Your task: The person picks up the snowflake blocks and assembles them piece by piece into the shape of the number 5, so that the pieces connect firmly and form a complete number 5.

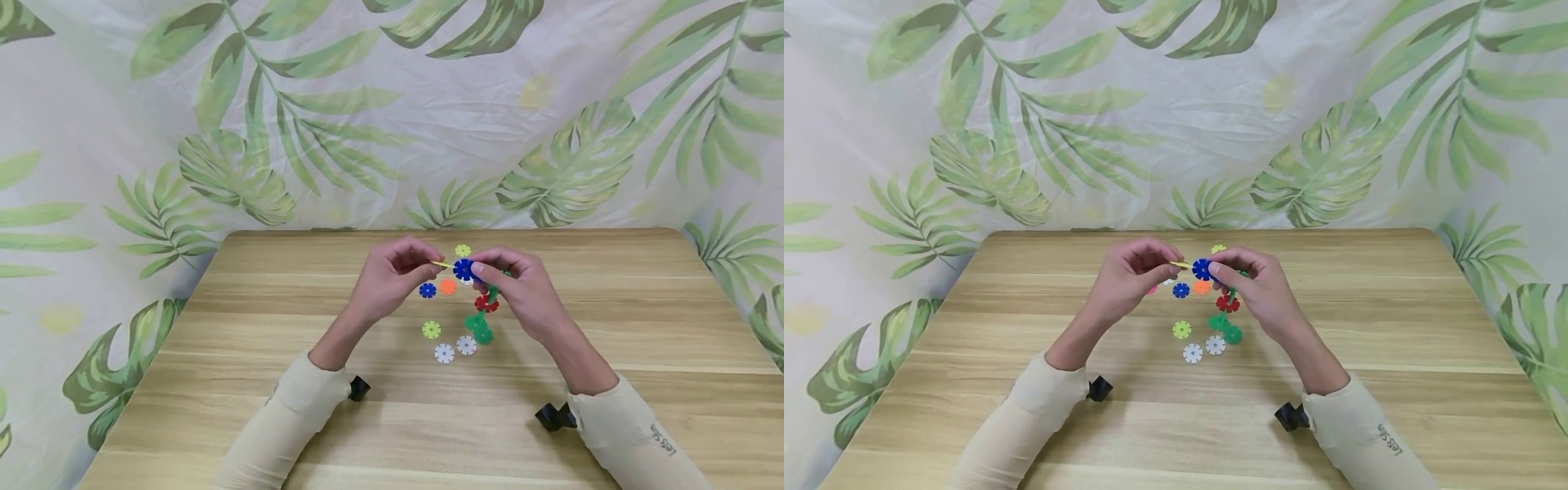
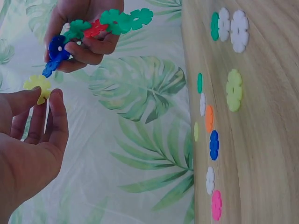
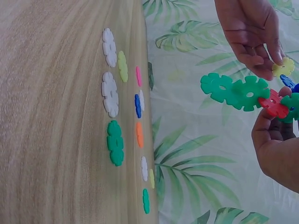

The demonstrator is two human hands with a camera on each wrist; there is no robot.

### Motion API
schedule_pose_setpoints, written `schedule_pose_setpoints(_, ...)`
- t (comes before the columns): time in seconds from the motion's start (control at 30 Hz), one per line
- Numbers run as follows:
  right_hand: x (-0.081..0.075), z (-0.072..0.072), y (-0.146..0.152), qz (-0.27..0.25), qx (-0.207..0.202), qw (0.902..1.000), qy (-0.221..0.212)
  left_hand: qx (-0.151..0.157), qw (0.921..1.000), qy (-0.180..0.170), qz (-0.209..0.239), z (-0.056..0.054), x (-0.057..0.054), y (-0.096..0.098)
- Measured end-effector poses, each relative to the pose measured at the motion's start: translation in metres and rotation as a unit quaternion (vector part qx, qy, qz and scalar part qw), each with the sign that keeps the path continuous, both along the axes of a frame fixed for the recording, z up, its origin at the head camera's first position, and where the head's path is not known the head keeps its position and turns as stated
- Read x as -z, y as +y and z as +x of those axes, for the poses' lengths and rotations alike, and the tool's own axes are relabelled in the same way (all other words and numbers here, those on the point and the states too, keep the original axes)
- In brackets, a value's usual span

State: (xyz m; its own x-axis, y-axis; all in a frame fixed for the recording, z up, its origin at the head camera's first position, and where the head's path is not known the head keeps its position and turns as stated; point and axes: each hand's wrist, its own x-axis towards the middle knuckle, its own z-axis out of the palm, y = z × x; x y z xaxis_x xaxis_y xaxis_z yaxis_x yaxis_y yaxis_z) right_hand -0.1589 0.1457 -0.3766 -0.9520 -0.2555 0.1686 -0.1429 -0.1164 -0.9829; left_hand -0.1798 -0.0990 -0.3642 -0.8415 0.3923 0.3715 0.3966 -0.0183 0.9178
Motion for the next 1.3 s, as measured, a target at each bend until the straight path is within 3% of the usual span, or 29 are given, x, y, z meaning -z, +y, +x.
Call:
schedule_pose_setpoints(0.27, 0.001, 0.000, -0.001, -0.002, -0.006, 1.0000, 0.004, 0.000, 0.9993, 0.037, 0.003, -0.001, 0.005, -0.001)
schedule_pose_setpoints(0.57, 0.002, 0.000, 0.000, -0.021, -0.016, 0.9997, 0.004, 0.014, 0.9959, 0.074, 0.050, 0.000, 0.009, 0.006)
schedule_pose_setpoints(1.3, -0.002, 0.003, -0.001, 0.012, -0.006, 0.9999, -0.007, -0.026, 0.9908, 0.121, 0.055, -0.002, 0.016, 0.010)
